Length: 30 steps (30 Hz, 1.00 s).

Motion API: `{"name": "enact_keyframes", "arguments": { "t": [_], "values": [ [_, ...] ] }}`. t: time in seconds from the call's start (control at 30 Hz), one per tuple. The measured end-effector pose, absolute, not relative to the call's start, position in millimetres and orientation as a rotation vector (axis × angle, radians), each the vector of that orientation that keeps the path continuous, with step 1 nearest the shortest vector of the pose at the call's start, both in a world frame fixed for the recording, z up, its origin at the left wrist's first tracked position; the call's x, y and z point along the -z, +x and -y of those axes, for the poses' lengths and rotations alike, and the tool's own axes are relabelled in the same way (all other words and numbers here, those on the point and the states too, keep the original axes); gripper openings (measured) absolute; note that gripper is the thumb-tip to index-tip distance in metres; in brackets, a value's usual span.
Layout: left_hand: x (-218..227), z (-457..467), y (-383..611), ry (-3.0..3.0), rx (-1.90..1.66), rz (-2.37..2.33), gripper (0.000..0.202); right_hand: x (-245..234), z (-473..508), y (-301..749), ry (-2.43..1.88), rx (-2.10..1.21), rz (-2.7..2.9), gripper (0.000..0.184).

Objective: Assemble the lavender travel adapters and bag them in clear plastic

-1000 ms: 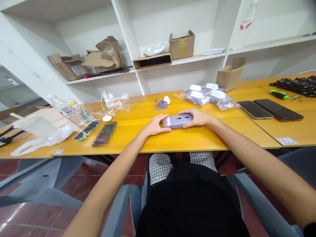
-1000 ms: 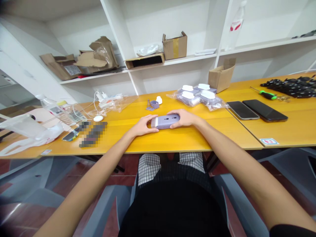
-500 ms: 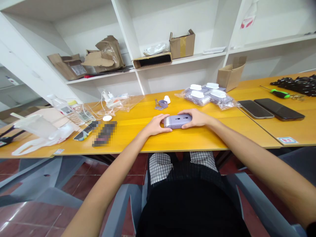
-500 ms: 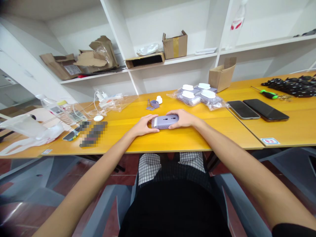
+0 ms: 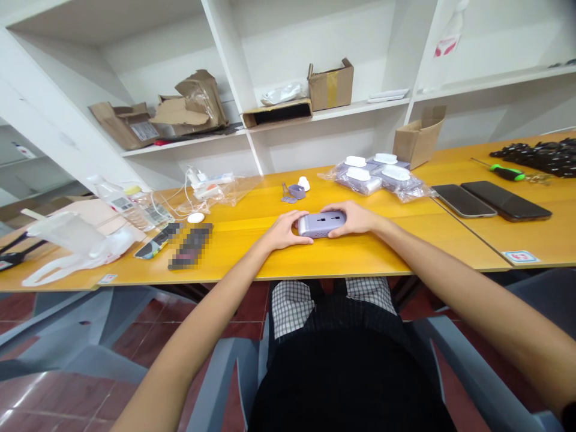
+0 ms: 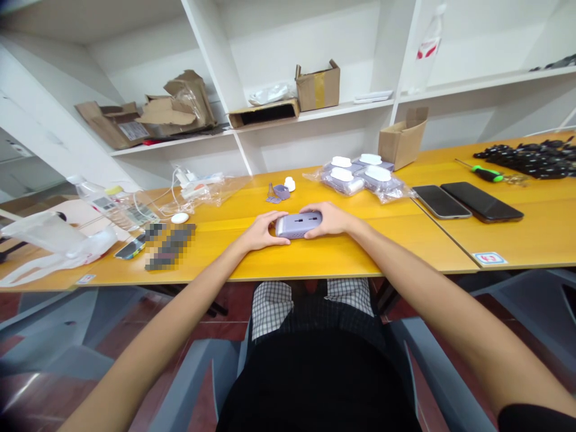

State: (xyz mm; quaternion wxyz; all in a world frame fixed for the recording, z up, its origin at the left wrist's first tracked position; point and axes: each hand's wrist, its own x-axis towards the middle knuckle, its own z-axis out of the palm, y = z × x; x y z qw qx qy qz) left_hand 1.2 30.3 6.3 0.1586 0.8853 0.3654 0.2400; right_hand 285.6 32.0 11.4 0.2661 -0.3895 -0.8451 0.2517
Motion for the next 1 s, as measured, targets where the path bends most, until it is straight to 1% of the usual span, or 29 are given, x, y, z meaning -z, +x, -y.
{"name": "enact_keyframes", "arguments": {
  "t": [0.43,0.57,0.83,0.93,1.0],
  "values": [
    [-8.6,-27.4,1.8,2.555,-0.672,-1.02,0.084,-14.4,-29.9,284.7,-1.037,-0.684,2.303,0.072],
    [-9.6,-25.9,3.3,2.577,-0.664,-1.046,0.081,-14.1,-29.9,284.0,-1.022,-0.673,2.306,0.071],
    [-9.1,-24.6,3.6,2.61,-0.691,-1.012,0.077,-11.4,-32.9,284.0,-1.022,-0.685,2.301,0.072],
    [-7.6,-26.0,3.3,2.584,-0.679,-1.02,0.078,-10.6,-34.2,283.9,-1.039,-0.702,2.284,0.073],
    [-6.2,-28.4,2.7,2.55,-0.652,-1.041,0.082,-10.7,-35.0,284.1,-1.041,-0.716,2.288,0.075]
  ]
}}
